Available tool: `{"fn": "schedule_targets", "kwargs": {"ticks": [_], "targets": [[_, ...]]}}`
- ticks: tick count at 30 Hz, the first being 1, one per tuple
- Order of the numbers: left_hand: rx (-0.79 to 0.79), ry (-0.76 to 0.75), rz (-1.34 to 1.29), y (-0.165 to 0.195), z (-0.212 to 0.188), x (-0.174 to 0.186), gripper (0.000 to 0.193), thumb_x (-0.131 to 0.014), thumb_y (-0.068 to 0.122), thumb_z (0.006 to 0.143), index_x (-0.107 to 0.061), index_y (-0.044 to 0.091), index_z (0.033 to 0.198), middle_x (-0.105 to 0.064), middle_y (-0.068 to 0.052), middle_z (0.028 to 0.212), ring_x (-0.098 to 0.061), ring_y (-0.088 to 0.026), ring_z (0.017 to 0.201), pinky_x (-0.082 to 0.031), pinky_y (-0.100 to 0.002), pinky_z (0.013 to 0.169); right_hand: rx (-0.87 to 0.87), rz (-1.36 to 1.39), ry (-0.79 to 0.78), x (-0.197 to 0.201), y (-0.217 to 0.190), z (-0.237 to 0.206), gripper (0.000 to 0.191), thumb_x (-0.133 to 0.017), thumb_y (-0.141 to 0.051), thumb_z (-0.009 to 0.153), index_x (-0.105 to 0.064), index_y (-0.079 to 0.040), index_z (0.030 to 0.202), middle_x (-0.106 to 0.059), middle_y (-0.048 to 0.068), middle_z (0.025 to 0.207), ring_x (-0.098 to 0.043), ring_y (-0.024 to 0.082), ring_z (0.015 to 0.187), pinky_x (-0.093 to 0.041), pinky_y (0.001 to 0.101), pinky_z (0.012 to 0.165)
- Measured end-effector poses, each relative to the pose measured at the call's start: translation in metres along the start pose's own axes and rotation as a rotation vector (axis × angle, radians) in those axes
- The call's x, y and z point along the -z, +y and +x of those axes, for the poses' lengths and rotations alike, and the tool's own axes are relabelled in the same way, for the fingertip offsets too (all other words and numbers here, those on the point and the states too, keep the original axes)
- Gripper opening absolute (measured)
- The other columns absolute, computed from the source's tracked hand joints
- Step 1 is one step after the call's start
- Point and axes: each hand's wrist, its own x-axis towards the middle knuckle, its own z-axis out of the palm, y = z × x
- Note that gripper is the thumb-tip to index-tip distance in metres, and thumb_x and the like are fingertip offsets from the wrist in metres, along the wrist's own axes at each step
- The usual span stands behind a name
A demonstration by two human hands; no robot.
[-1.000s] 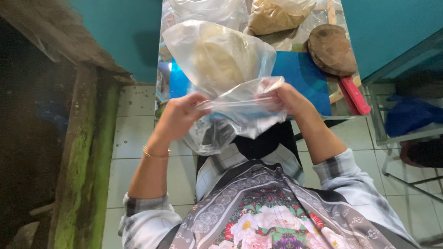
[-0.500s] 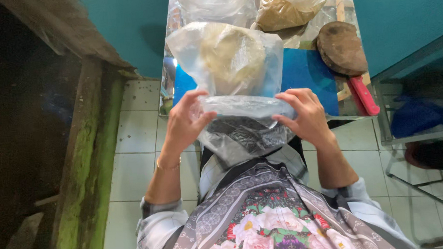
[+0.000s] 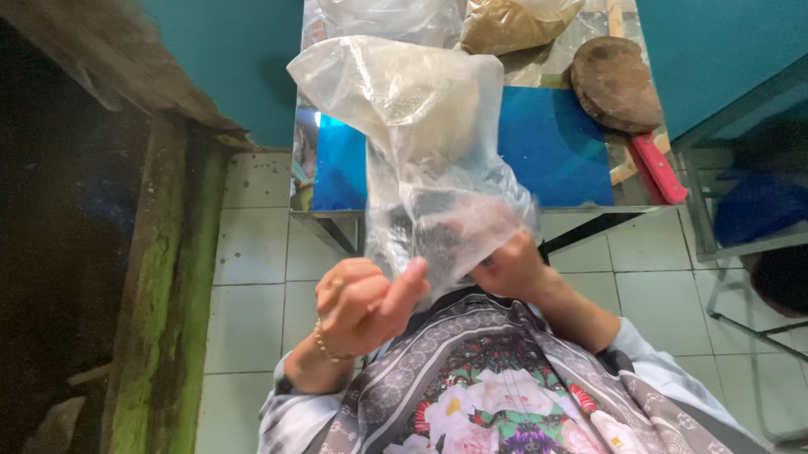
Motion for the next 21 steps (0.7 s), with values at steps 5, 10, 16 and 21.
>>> {"fn": "schedule_targets", "kwargs": {"ticks": [5,10,16,21], "targets": [[0.492,-0.569,-0.623,-0.03,-0.046,0.037,0.025,-0.08,0.008,0.084,-0.078,0.01,0.109,-0.064,0.0,0.085,-0.065,-0.015,0.072,-0.051,-0.031,0.061,0.176,0.997,-0.703,0.095,0.023,-0.002,0.028,-0.075,-0.02,0.098,-0.074,-0.006,0.121,-0.078,0.011,0.114,-0.078,0.026,0.107,-0.064,0.0389,0.094],[0.933,-0.919,-0.538,-0.076,-0.075,0.062,0.036,-0.084,0.01,0.079,-0.076,0.01,0.114,-0.07,-0.009,0.083,-0.067,-0.02,0.077,-0.054,-0.032,0.07,-0.595,0.539,0.095,0.068,0.12,0.019,0.045,-0.061,-0.039,0.11,-0.067,0.001,0.129,-0.07,0.012,0.123,-0.066,0.021,0.113,-0.057,0.0366,0.094],[1.278,-0.107,-0.276,-0.149,-0.077,0.001,0.04,-0.071,0.036,0.1,-0.075,0.006,0.125,-0.07,-0.009,0.094,-0.058,-0.012,0.083,-0.048,-0.027,0.076,-1.105,0.953,0.161,-0.019,0.258,0.078,0.058,-0.053,-0.055,0.098,-0.067,-0.009,0.13,-0.075,0.004,0.116,-0.071,0.015,0.103,-0.06,0.0352,0.081],[1.588,-0.052,-0.708,-0.24,-0.054,-0.092,0.081,-0.069,0.065,0.083,-0.055,0.007,0.138,-0.065,-0.009,0.127,-0.065,-0.022,0.107,-0.057,-0.038,0.083,-0.816,1.1,0.311,-0.052,0.303,0.114,0.039,-0.08,-0.02,0.093,-0.068,-0.003,0.126,-0.073,0.011,0.115,-0.072,0.02,0.098,-0.061,0.0368,0.087]]}}
